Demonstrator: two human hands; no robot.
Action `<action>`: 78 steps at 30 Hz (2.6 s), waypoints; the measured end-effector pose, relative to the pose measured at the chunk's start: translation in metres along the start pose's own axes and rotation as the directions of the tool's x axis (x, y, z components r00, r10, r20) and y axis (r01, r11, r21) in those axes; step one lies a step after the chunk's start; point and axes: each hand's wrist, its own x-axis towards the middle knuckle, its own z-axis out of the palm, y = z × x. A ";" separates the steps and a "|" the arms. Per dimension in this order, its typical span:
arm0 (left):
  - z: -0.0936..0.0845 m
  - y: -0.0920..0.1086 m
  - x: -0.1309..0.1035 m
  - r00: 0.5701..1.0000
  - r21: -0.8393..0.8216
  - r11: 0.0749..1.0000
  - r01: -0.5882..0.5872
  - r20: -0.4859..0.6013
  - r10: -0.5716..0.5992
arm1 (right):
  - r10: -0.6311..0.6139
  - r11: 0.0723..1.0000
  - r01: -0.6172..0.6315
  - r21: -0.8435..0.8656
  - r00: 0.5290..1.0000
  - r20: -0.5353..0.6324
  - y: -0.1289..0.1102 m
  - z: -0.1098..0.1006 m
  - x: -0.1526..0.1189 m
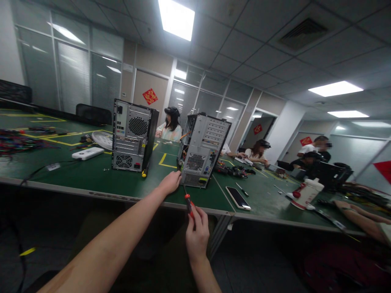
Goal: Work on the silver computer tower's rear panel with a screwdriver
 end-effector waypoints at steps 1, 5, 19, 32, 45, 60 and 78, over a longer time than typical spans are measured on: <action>0.000 0.000 0.000 1.000 0.005 1.000 0.000 -0.002 0.000 | -0.015 1.000 0.015 -0.007 1.000 0.010 0.001 0.001 -0.001; 0.001 -0.001 0.000 1.000 0.008 1.000 -0.005 -0.007 0.005 | -0.001 1.000 0.001 -0.018 1.000 0.011 0.001 0.000 -0.001; -0.002 0.002 -0.001 1.000 0.012 1.000 0.011 0.004 -0.011 | -0.027 1.000 0.027 -0.003 0.999 0.040 0.001 0.000 -0.002; -0.001 0.001 -0.001 1.000 0.005 1.000 -0.004 -0.004 0.004 | 0.056 0.998 -0.056 0.015 0.998 0.012 -0.001 -0.003 0.001; 0.001 -0.001 0.001 1.000 0.003 1.000 -0.006 -0.006 0.006 | 0.106 0.994 -0.106 0.008 0.994 0.013 -0.001 -0.003 0.003; -0.002 0.001 -0.001 1.000 0.015 1.000 -0.006 -0.003 0.006 | 0.035 0.999 -0.035 -0.017 0.999 0.015 -0.002 0.001 0.002; -0.003 0.001 0.000 1.000 0.024 1.000 0.003 0.007 -0.004 | -0.018 0.999 0.019 -0.037 1.000 0.022 -0.003 0.004 0.001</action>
